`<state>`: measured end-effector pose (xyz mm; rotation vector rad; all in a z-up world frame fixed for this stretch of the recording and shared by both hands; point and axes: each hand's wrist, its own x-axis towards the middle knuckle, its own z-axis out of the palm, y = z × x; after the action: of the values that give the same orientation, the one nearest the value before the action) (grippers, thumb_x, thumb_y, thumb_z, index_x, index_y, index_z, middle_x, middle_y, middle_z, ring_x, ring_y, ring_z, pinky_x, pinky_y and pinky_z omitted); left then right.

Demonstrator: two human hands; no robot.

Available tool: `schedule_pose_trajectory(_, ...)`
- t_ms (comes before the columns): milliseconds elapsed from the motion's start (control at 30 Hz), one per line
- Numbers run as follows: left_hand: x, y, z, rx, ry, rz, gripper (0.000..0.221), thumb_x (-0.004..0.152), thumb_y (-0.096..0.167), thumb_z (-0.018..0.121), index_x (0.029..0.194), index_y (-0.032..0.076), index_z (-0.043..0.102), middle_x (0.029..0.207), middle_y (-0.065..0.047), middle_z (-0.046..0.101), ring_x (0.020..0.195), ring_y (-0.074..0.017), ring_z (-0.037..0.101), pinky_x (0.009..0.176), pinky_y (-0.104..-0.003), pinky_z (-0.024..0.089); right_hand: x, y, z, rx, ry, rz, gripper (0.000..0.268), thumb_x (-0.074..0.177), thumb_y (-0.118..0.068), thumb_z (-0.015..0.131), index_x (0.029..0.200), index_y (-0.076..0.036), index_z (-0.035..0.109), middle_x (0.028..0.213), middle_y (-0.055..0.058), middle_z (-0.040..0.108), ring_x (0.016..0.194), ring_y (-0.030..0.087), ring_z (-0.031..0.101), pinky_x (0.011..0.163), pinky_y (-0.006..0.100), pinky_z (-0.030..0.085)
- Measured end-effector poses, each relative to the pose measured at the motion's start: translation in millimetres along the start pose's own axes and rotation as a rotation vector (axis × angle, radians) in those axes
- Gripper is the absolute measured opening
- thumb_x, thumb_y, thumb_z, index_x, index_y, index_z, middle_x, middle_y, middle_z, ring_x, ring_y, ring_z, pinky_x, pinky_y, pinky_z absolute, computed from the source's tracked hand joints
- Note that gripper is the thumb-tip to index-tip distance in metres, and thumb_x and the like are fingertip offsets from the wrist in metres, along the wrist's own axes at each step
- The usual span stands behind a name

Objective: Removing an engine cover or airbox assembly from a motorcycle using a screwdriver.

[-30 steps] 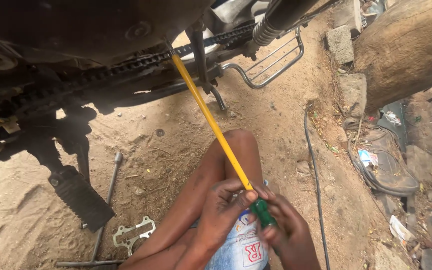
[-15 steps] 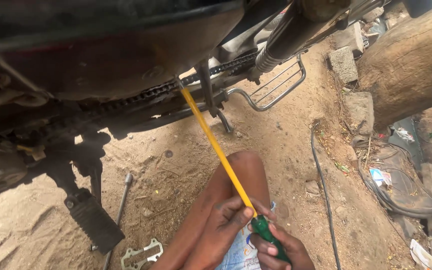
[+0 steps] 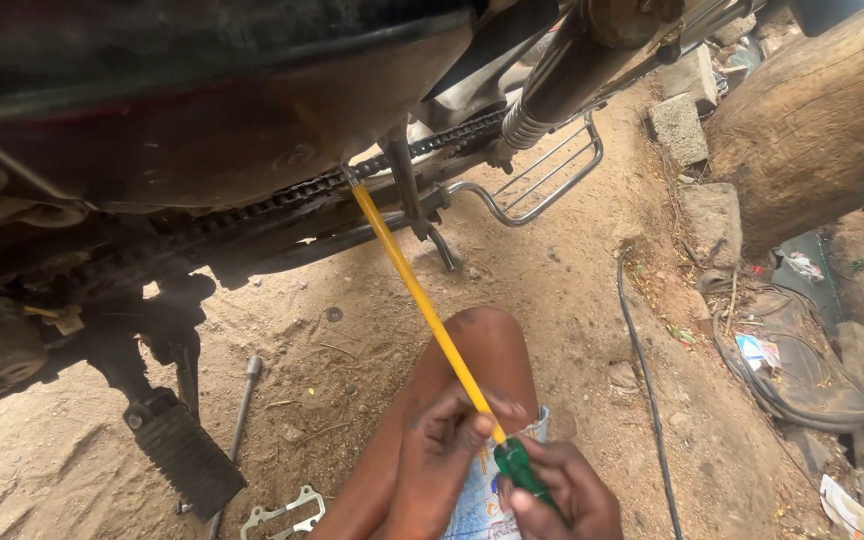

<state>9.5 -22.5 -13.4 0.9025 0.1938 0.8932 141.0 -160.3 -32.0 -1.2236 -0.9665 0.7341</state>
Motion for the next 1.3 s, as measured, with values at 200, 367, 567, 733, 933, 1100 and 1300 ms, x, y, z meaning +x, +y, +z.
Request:
schedule_pose_trajectory(200,2,15,9,0.007,-0.014,-0.074,0.03,0.097,0.021,0.063,0.12,0.003,0.068,0.104,-0.008,0.077,0.104,-0.0133,0.071,0.098,-0.032,0.054,18,-8,-22,0.839,-0.326,0.509,0.041,0.104,-0.024,0.063,0.133,0.002,0.052,0.083,0.01,0.059,0.051,0.006,0.05,0.045,0.02,0.043)
schedule_pose_trajectory(367,0,-5,3,-0.027,0.021,-0.061,0.022,0.097,0.01,0.067,0.115,-0.003,0.07,0.096,-0.013,0.078,0.094,-0.0168,0.073,0.087,-0.032,0.056,16,-19,-13,1.053,-0.351,0.734,0.044,0.104,-0.036,0.059,0.134,-0.005,0.051,0.079,0.008,0.058,0.044,0.006,0.049,0.039,0.02,0.04)
schedule_pose_trajectory(567,-2,0,6,-0.161,0.061,-0.051,0.019,0.094,0.005,0.069,0.11,-0.005,0.07,0.091,-0.015,0.08,0.09,-0.0199,0.078,0.085,-0.03,0.061,-10,13,-30,0.021,-0.018,0.284,0.061,0.088,-0.01,0.073,0.143,0.006,0.051,0.093,0.02,0.072,0.056,0.012,0.061,0.044,0.022,0.047)
schedule_pose_trajectory(733,2,0,5,0.007,0.096,0.015,0.019,0.092,0.006,0.074,0.106,-0.006,0.069,0.095,-0.015,0.079,0.093,-0.0191,0.078,0.085,-0.031,0.061,-5,4,-19,0.054,0.077,0.25,0.059,0.085,-0.004,0.076,0.136,0.015,0.053,0.092,0.021,0.071,0.06,0.011,0.06,0.047,0.023,0.047)
schedule_pose_trajectory(933,4,0,9,-0.015,-0.016,-0.064,0.024,0.099,0.014,0.067,0.113,-0.005,0.071,0.1,-0.014,0.08,0.092,-0.0168,0.075,0.082,-0.03,0.059,15,-26,-13,0.928,-0.249,0.617,0.057,0.101,-0.022,0.067,0.143,0.011,0.046,0.081,0.009,0.056,0.044,0.004,0.047,0.037,0.019,0.04)
schedule_pose_trajectory(1100,3,-3,10,-0.092,0.016,-0.047,0.024,0.095,0.015,0.07,0.108,-0.005,0.073,0.094,-0.015,0.08,0.091,-0.0196,0.077,0.086,-0.033,0.062,9,-40,-2,0.323,-0.242,0.287,0.063,0.097,-0.02,0.07,0.143,0.015,0.045,0.092,0.017,0.06,0.055,0.008,0.05,0.05,0.021,0.043)
schedule_pose_trajectory(1300,2,-4,9,-0.086,0.049,-0.016,0.024,0.094,0.016,0.074,0.106,-0.005,0.074,0.094,-0.016,0.08,0.091,-0.0186,0.076,0.088,-0.033,0.061,-8,-21,-9,-0.241,-0.062,0.116,0.061,0.092,-0.017,0.07,0.144,0.011,0.054,0.089,0.019,0.067,0.055,0.008,0.052,0.051,0.02,0.042)
